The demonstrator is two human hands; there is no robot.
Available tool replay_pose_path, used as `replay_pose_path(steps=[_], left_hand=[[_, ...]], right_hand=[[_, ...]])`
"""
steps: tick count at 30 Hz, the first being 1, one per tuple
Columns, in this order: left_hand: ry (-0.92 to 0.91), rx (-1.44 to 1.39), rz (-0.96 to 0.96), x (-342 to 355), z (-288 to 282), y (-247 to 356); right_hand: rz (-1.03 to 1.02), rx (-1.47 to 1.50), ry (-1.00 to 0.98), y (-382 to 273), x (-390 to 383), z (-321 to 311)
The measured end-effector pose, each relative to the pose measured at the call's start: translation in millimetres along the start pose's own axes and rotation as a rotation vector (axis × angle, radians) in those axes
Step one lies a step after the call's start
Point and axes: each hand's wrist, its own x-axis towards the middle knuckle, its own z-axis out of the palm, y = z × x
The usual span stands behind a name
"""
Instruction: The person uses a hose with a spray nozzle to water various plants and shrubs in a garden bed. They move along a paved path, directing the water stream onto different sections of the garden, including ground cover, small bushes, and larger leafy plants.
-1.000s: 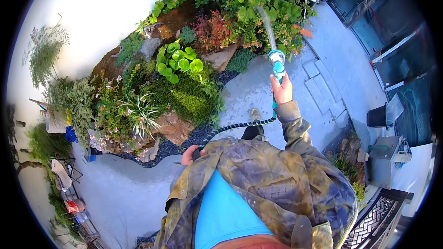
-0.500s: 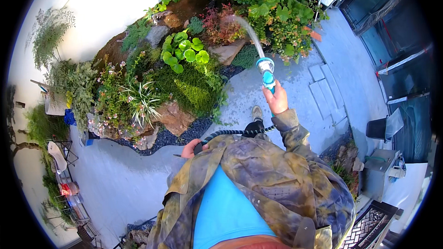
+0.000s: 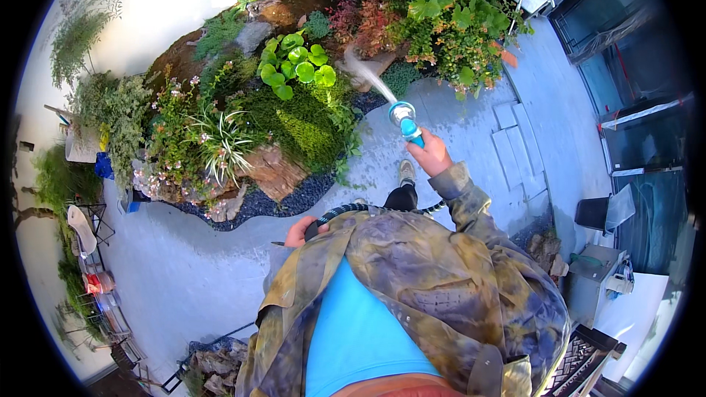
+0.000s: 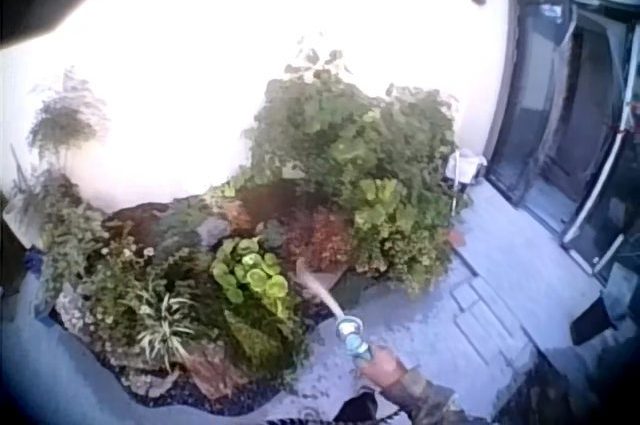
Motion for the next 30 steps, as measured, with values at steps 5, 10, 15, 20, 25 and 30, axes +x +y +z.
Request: replay_pose_path(steps=[5, 10, 15, 20, 25, 30], left_hand=[[0.056, -0.018, -0.004, -3.0, -1.1, -8.3], [-0.008, -0.116, -0.023, 9.4, -3.8, -17.9], [-0.058, -0.015, -0.046, 24.6, 16.0, -4.6], [-0.078, -0.018, -0.003, 35.7, 39.2, 20.4], [-0.094, 0.041, -0.046, 54.2, 58.2, 31.5], [-0.104, -0.008, -0.024, 75.8, 116.5, 44.8]], right_hand=[[0.273, 0.273, 0.528, 6.1, -13.3, -32.4], [0.323, 0.388, 0.497, 12.8, -29.9, -56.2], [0.204, 0.416, 0.684, 28.3, -49.9, -56.1], [0.299, 0.540, 0.678, 34.1, -51.9, -86.4], [0.263, 0.628, 0.697, 51.3, -44.7, -124.1], [0.251, 0.675, 0.617, 70.7, -38.5, -173.3]])
